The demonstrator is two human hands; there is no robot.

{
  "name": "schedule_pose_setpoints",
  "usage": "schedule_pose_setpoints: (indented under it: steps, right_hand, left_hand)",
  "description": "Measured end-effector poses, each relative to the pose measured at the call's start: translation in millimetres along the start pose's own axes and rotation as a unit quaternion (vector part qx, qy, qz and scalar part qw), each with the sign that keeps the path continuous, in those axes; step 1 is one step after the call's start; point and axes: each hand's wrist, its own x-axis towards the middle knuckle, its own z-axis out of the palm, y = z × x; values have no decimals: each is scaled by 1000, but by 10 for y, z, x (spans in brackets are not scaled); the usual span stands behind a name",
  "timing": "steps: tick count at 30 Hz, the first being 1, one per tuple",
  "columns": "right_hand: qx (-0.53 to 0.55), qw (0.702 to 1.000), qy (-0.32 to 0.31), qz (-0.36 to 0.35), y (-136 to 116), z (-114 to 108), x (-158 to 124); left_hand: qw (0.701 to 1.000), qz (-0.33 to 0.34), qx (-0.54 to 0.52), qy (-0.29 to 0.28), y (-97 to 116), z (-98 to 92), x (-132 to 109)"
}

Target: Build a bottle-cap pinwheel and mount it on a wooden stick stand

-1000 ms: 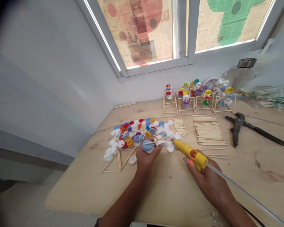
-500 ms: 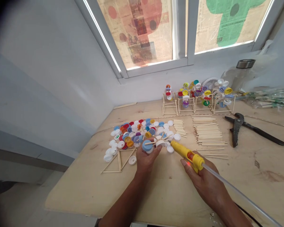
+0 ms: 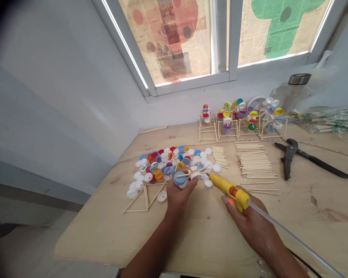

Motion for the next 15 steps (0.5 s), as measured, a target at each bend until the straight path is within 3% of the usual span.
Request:
schedule_pose_setpoints:
  steps: [6, 10, 15]
  right_hand:
    - [-26, 999, 43, 4, 119, -124, 27]
    - [-50, 997, 58, -1, 266, -371, 119]
    - [-171, 979, 103, -37, 544, -706, 260]
  left_hand:
    - [998, -44, -29, 20, 42, 16, -11]
    - [998, -57, -29, 24, 77, 26, -25]
    - [997, -44, -38, 41, 87, 45, -29]
